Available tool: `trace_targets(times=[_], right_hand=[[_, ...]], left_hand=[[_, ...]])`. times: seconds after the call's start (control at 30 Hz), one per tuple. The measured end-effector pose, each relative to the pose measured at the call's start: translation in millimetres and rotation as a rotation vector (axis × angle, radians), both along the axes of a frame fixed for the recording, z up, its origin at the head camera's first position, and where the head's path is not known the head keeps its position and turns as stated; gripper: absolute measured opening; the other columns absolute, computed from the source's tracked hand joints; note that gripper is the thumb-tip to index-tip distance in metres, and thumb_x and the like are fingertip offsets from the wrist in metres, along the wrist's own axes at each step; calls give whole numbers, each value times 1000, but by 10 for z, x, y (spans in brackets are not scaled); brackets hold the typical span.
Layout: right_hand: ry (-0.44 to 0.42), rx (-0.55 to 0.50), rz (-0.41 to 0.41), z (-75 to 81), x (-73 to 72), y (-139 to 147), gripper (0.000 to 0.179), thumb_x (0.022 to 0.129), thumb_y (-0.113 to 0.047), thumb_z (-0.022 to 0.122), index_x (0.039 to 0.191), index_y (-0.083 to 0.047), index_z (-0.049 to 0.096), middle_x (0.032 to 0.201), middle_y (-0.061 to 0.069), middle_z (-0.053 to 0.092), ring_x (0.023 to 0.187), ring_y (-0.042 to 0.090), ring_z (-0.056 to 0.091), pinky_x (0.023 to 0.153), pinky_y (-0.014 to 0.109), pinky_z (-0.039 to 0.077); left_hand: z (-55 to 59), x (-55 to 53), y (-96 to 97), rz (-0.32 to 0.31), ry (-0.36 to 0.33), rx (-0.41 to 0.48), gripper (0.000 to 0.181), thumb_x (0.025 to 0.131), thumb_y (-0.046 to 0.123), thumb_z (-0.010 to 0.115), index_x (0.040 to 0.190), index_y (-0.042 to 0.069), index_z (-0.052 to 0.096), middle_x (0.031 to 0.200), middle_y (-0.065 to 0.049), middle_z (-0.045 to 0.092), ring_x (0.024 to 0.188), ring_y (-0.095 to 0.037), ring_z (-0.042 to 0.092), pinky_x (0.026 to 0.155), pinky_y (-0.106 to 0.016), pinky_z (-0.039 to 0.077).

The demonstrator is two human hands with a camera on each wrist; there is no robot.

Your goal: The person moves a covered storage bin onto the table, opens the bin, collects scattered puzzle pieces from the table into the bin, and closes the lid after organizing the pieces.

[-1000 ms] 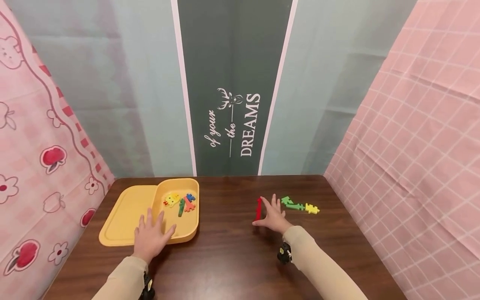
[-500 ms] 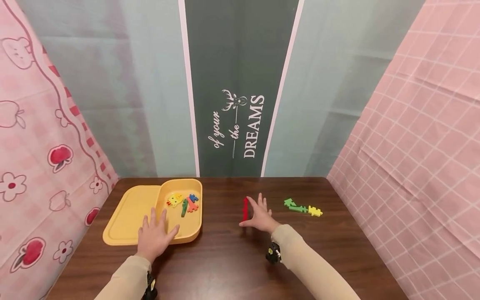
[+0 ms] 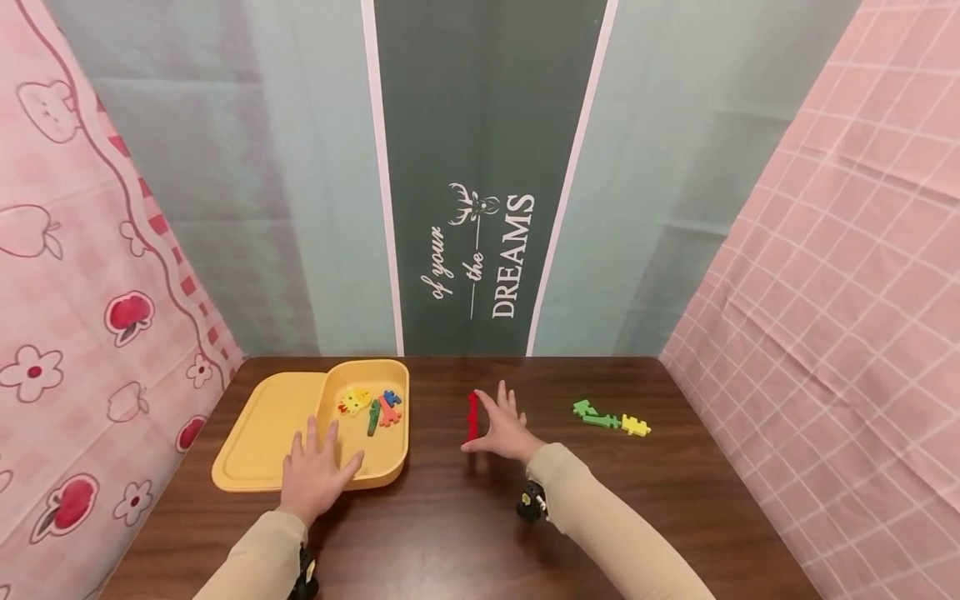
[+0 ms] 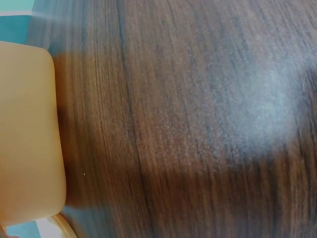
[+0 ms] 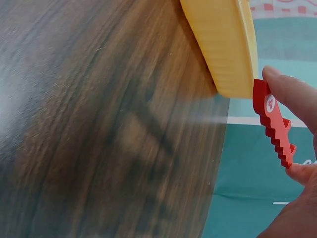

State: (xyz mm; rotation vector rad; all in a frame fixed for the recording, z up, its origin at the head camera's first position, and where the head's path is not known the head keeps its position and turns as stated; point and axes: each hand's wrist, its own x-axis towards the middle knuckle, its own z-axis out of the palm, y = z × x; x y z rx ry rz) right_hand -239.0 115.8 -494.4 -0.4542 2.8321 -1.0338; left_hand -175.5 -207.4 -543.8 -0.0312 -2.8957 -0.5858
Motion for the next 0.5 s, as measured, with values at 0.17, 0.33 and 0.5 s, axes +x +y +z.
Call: trace_targets(times=[0.17, 0.33, 0.5], right_hand=[[-17, 13, 19, 37, -44, -76, 100, 64, -34, 85, 145, -16, 31, 153, 22, -6, 137, 45, -6, 97, 72, 6], [-27, 34, 42, 151, -100, -189, 101, 62, -37, 86, 145, -16, 32, 153, 24, -3, 137, 45, -6, 98, 71, 7], [-63, 71, 61, 328, -165, -332, 98, 64, -37, 84, 145, -17, 32, 153, 23, -3, 138, 44, -6, 100, 69, 7]], left_hand=[[27, 8, 35, 1, 2, -11, 80, 88, 55, 49, 142, -1, 32, 145, -36, 12, 123, -61, 19, 90, -73, 23], [61, -1, 51, 4, -5, -15, 80, 88, 56, 49, 142, -2, 33, 145, -36, 13, 123, -61, 19, 90, -72, 23], [95, -33, 59, 9, -15, -18, 82, 88, 58, 47, 142, -1, 33, 145, -36, 12, 123, -60, 19, 90, -73, 23]])
